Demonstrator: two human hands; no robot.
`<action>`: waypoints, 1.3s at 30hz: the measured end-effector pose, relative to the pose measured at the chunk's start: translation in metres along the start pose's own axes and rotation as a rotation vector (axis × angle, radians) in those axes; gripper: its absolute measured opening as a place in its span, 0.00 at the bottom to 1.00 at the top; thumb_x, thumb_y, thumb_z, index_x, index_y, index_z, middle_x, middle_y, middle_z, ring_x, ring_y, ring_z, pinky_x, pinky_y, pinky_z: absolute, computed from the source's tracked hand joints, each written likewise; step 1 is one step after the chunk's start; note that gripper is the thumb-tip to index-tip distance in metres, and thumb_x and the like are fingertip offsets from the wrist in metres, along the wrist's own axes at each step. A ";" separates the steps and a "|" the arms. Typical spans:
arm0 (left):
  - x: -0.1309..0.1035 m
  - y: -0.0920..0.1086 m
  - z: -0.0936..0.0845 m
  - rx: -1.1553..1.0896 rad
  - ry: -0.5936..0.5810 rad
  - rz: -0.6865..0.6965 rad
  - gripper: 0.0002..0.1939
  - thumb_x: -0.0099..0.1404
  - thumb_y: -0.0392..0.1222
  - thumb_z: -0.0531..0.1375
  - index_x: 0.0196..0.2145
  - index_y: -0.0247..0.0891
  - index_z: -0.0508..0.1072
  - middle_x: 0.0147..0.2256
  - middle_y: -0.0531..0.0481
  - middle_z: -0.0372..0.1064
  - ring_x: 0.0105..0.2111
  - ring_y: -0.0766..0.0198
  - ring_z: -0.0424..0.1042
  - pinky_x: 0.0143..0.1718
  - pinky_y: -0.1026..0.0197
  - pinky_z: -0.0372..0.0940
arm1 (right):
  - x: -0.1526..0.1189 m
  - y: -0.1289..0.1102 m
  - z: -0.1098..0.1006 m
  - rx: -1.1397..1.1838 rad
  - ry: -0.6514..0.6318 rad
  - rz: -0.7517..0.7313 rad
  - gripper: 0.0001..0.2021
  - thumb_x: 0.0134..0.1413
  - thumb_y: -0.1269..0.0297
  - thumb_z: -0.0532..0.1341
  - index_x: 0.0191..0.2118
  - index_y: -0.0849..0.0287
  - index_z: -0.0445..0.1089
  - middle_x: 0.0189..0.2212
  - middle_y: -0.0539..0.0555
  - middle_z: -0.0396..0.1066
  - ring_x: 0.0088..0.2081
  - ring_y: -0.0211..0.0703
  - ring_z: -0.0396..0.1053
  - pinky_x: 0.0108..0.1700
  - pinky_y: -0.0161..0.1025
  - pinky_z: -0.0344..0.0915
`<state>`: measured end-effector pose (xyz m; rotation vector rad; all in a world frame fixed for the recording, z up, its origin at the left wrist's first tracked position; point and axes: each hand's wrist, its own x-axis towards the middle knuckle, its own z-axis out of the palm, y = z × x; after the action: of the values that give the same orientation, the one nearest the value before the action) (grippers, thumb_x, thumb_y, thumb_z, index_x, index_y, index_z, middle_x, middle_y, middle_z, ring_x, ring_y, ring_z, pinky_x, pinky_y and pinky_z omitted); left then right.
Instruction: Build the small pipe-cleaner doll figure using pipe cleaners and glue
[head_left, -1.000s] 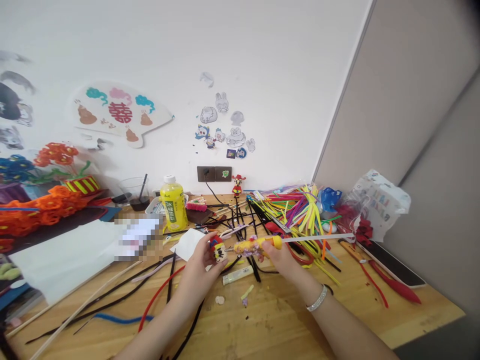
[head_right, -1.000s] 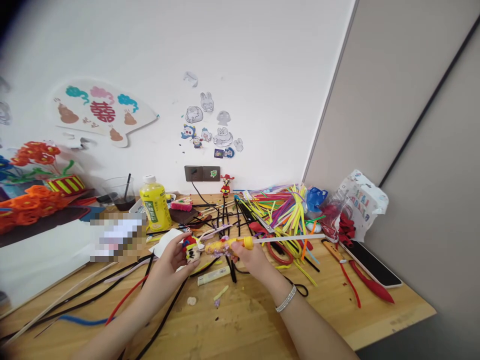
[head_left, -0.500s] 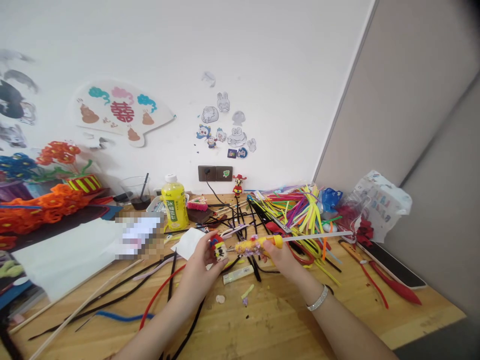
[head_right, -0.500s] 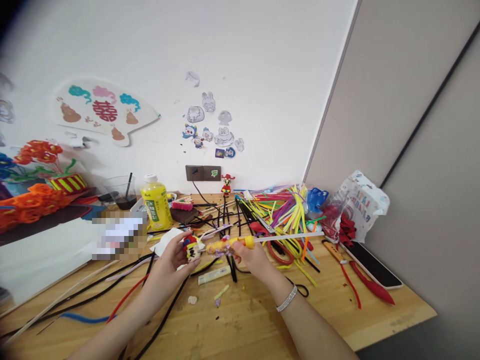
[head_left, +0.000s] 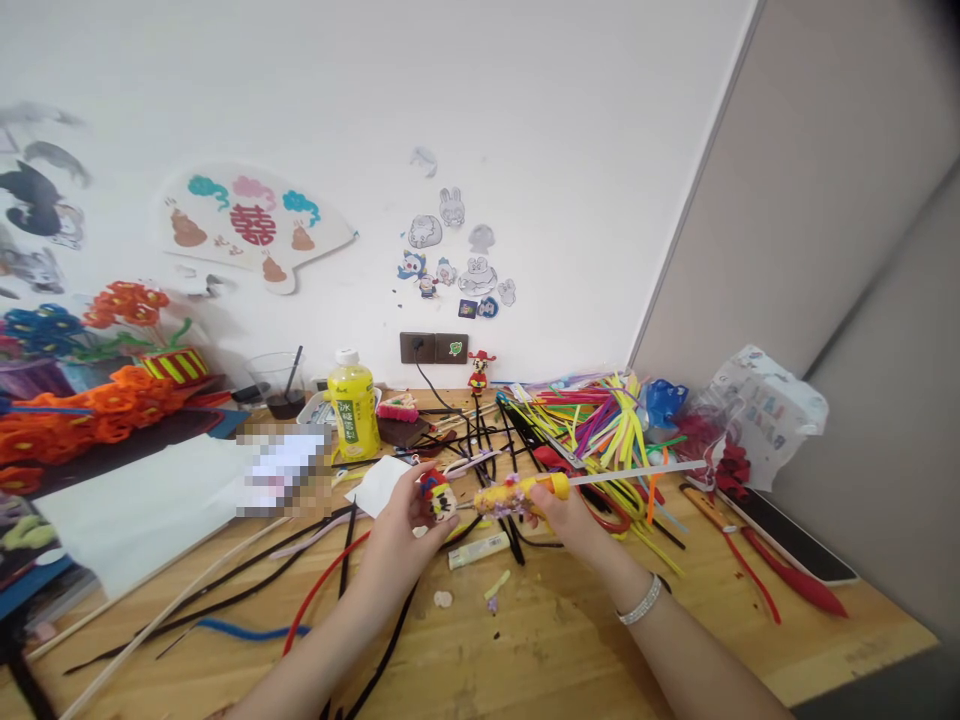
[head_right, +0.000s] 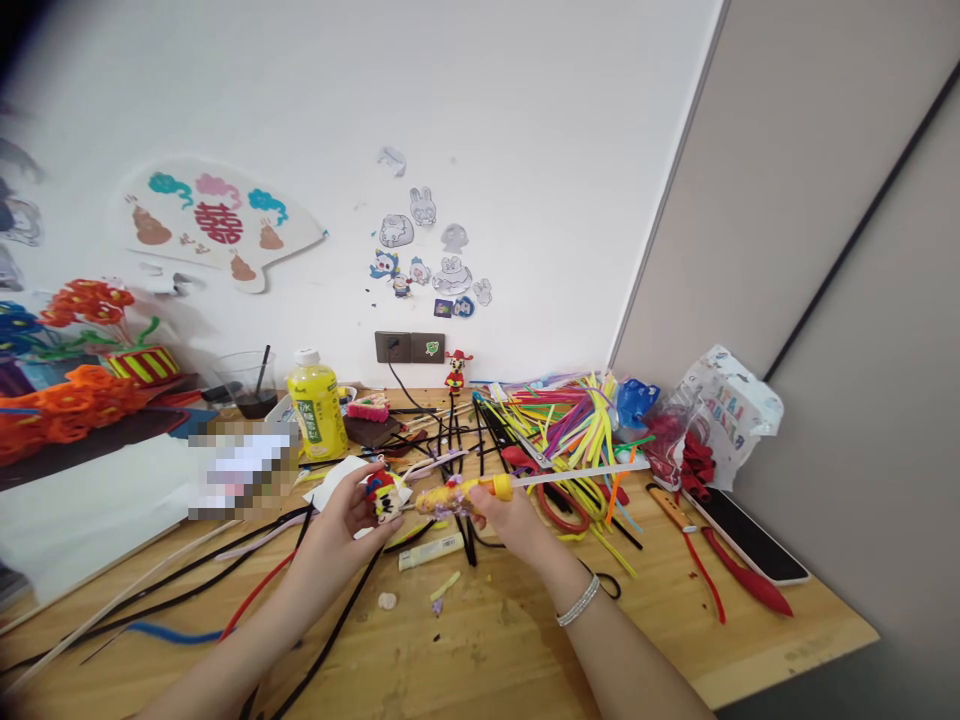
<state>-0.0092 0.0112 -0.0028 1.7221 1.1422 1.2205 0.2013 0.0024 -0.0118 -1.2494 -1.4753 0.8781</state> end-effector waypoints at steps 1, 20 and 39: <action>0.000 -0.001 0.000 -0.002 0.002 0.001 0.27 0.49 0.42 0.61 0.48 0.40 0.58 0.34 0.52 0.66 0.31 0.63 0.69 0.33 0.60 0.66 | 0.000 0.001 0.000 -0.004 0.001 -0.002 0.12 0.46 0.59 0.51 0.19 0.58 0.62 0.15 0.50 0.60 0.18 0.36 0.59 0.21 0.33 0.60; 0.004 -0.002 -0.005 0.001 0.036 0.041 0.26 0.51 0.41 0.60 0.48 0.40 0.58 0.31 0.55 0.63 0.26 0.66 0.65 0.31 0.61 0.64 | 0.016 0.016 -0.029 -1.231 0.086 -0.230 0.07 0.48 0.71 0.54 0.32 0.66 0.67 0.34 0.63 0.66 0.39 0.51 0.59 0.41 0.42 0.53; 0.002 -0.006 -0.003 0.163 0.058 0.109 0.26 0.53 0.37 0.56 0.50 0.38 0.57 0.37 0.48 0.64 0.29 0.64 0.64 0.36 0.57 0.63 | -0.029 0.005 0.075 -0.816 -0.384 -0.464 0.07 0.45 0.60 0.64 0.28 0.58 0.71 0.26 0.51 0.69 0.34 0.41 0.62 0.35 0.36 0.54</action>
<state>-0.0132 0.0149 -0.0067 1.9031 1.2247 1.2807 0.1306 -0.0197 -0.0425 -1.2299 -2.4541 0.1812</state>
